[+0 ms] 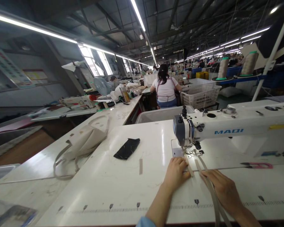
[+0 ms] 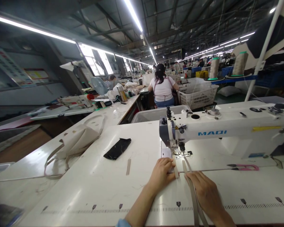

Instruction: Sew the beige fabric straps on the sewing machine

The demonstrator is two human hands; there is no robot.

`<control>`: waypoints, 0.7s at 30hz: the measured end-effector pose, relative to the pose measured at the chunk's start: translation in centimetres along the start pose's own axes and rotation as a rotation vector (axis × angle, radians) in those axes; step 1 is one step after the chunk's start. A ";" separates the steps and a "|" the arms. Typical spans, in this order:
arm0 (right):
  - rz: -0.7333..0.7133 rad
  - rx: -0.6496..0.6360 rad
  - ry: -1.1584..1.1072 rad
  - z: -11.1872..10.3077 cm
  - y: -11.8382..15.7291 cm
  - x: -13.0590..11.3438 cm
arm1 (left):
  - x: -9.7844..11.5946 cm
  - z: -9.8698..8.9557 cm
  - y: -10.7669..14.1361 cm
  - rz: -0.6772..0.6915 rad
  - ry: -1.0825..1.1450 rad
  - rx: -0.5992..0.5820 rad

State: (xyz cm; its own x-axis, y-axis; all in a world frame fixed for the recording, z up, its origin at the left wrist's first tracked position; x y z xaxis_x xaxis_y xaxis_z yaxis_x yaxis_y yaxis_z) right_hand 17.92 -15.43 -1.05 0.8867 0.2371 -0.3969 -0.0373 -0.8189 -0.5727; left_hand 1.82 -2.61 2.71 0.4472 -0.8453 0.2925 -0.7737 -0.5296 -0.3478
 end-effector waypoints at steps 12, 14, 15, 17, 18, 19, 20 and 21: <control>-0.156 -0.132 -0.054 -0.1 -0.1 -0.9 | 0.0 -0.1 -0.1 -0.039 0.001 0.009; -0.166 -0.144 -0.033 0.0 -0.1 -1.0 | 0.0 -0.1 -0.1 -0.050 -0.012 0.005; -0.169 -0.147 -0.017 0.1 -0.2 -1.0 | -0.1 -0.1 -0.1 -0.054 -0.018 -0.002; -0.171 -0.150 0.020 0.3 -0.5 -1.2 | -0.1 -0.1 -0.2 -0.059 -0.033 -0.024; -0.168 -0.153 0.035 0.5 -0.7 -1.3 | -0.1 -0.1 -0.2 -0.061 -0.041 -0.034; -0.163 -0.154 0.045 0.6 -1.0 -1.4 | -0.1 -0.1 -0.2 -0.062 -0.049 -0.039; -0.156 -0.156 0.050 0.8 -1.3 -1.4 | -0.1 -0.1 -0.2 -0.064 -0.057 -0.039; -0.146 -0.160 0.049 0.9 -1.7 -1.5 | -0.1 -0.1 -0.2 -0.067 -0.064 -0.036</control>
State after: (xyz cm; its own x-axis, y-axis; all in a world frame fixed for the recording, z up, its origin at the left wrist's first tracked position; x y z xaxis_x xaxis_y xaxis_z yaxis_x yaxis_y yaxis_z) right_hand 16.23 -13.93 -0.18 0.8989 0.3364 -0.2806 0.1628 -0.8512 -0.4990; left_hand 1.91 -2.43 2.90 0.5255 -0.8112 0.2565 -0.7559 -0.5835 -0.2969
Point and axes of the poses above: each hand's wrist, its own y-axis away from the middle knuckle, its own z-axis out of the palm, x = y × z, the point moved 1 cm from there along -y, towards the middle knuckle, and after that the axes turned 4 degrees about -y, right-handed, at the moved point
